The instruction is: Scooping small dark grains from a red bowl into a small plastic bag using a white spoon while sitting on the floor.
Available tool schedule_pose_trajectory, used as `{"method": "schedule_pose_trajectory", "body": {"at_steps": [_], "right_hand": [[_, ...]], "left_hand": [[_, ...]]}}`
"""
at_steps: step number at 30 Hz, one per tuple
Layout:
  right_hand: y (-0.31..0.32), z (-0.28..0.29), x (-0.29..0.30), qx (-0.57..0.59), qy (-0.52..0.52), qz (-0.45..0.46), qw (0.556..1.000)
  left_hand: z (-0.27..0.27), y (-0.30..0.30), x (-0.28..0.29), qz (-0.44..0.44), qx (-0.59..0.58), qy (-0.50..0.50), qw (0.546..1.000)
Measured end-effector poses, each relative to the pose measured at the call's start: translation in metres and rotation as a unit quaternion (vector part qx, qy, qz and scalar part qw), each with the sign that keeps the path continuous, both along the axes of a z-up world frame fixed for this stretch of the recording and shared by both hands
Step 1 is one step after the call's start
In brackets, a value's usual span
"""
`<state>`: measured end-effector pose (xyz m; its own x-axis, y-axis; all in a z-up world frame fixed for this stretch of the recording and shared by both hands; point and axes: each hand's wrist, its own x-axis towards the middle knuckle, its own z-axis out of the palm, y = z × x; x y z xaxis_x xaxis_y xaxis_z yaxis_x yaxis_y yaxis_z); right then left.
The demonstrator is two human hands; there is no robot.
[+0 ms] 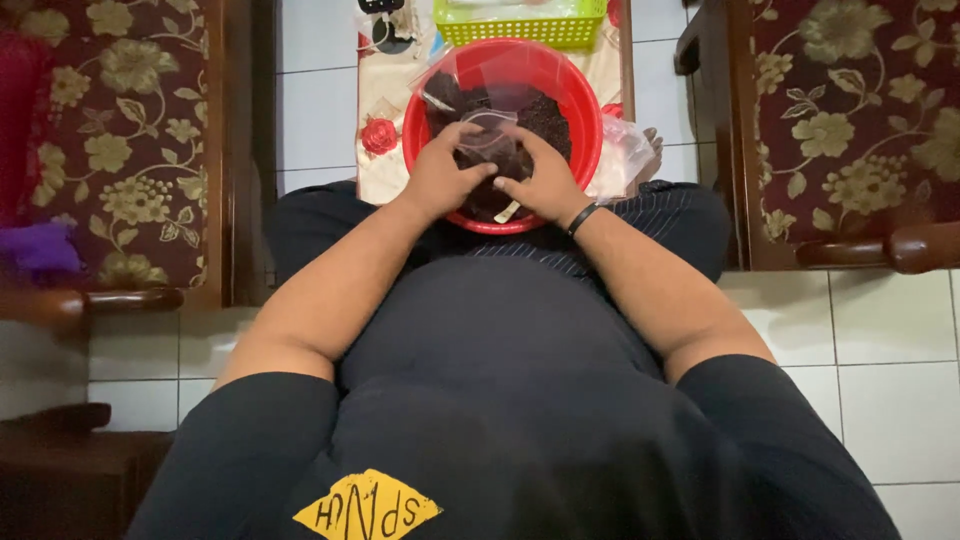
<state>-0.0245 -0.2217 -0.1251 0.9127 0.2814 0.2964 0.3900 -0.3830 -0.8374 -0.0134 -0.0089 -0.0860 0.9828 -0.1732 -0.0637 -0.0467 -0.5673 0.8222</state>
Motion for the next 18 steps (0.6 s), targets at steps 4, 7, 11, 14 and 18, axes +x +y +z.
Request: {"method": "schedule_pose_trajectory", "body": {"at_steps": [4, 7, 11, 14, 18], "right_hand": [[0.000, -0.022, 0.005, 0.130, 0.109, 0.017, 0.985], [0.004, -0.004, -0.004, 0.102, 0.087, -0.023, 0.991], [0.008, 0.020, -0.010, 0.006, 0.081, -0.035, 0.996], [0.009, 0.021, -0.012, 0.009, 0.089, -0.037, 0.995], [0.008, 0.020, -0.011, 0.004, 0.099, -0.036, 0.994]], "left_hand": [[0.018, 0.018, 0.004, 0.028, 0.008, -0.035, 0.999], [0.036, 0.030, 0.007, 0.094, 0.021, -0.070, 0.993], [0.036, 0.043, 0.017, 0.127, 0.051, -0.086, 0.987], [0.028, 0.047, 0.020, 0.124, 0.096, -0.098, 0.983], [0.017, 0.051, 0.023, 0.134, 0.078, -0.043, 0.987]]}}
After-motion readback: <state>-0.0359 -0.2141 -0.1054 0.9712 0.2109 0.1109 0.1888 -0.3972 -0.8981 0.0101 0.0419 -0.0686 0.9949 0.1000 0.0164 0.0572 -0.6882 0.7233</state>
